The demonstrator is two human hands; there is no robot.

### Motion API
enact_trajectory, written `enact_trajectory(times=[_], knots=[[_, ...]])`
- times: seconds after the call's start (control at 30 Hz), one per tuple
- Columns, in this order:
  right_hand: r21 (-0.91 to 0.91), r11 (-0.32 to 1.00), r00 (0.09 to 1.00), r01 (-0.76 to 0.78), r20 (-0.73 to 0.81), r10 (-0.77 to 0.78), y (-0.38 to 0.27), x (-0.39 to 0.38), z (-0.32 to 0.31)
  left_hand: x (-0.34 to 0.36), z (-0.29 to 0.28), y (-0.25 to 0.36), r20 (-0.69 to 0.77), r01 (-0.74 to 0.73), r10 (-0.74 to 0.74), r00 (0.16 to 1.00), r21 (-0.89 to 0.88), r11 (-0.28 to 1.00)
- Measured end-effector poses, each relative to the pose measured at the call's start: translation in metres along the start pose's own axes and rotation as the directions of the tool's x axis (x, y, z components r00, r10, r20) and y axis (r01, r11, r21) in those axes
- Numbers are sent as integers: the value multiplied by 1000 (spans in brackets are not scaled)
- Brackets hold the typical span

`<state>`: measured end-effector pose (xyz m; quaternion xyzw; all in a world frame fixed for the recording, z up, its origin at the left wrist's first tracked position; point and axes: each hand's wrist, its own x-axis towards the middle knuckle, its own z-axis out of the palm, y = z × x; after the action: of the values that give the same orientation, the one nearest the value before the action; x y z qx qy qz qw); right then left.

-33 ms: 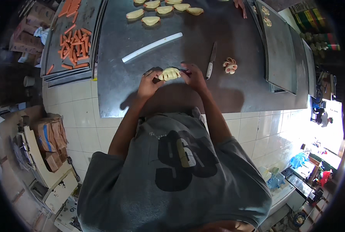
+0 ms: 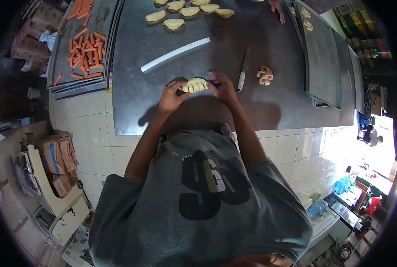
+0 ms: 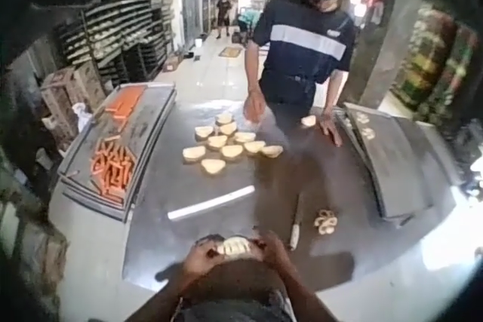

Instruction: Shape pre-portioned dough into flower-like patterns using a knife and manual folding on a stainless steel table.

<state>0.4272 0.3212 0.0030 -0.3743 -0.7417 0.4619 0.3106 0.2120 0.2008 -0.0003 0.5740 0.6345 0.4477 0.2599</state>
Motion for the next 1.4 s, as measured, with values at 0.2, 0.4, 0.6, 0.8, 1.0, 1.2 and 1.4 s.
enact_trajectory(times=[0.2,0.4,0.6,0.8,1.0,1.2,1.4], knots=[[-56,998,999,19,35,-17,1,2,9,-2,0,3,-7,-16,16,1000,-2,1000],[-192,981,999,-12,-33,5,-14,5,22,-9,3,1,-49,-40,41,998,2,999],[-381,919,994,-103,4,113,-22,7,30,-17,1,8,-72,-9,8,997,-4,1000],[-499,849,985,-174,-74,158,-43,3,44,-20,5,12,-108,-23,18,994,-47,999],[-524,799,936,-296,-328,131,-12,-2,-14,-28,9,4,-60,-4,16,998,193,981],[-576,605,813,-550,-533,233,35,3,-51,-14,22,13,-74,-33,56,996,283,959],[-560,658,836,-503,-509,206,26,-24,-37,-5,29,12,-92,54,-29,995,277,959]])
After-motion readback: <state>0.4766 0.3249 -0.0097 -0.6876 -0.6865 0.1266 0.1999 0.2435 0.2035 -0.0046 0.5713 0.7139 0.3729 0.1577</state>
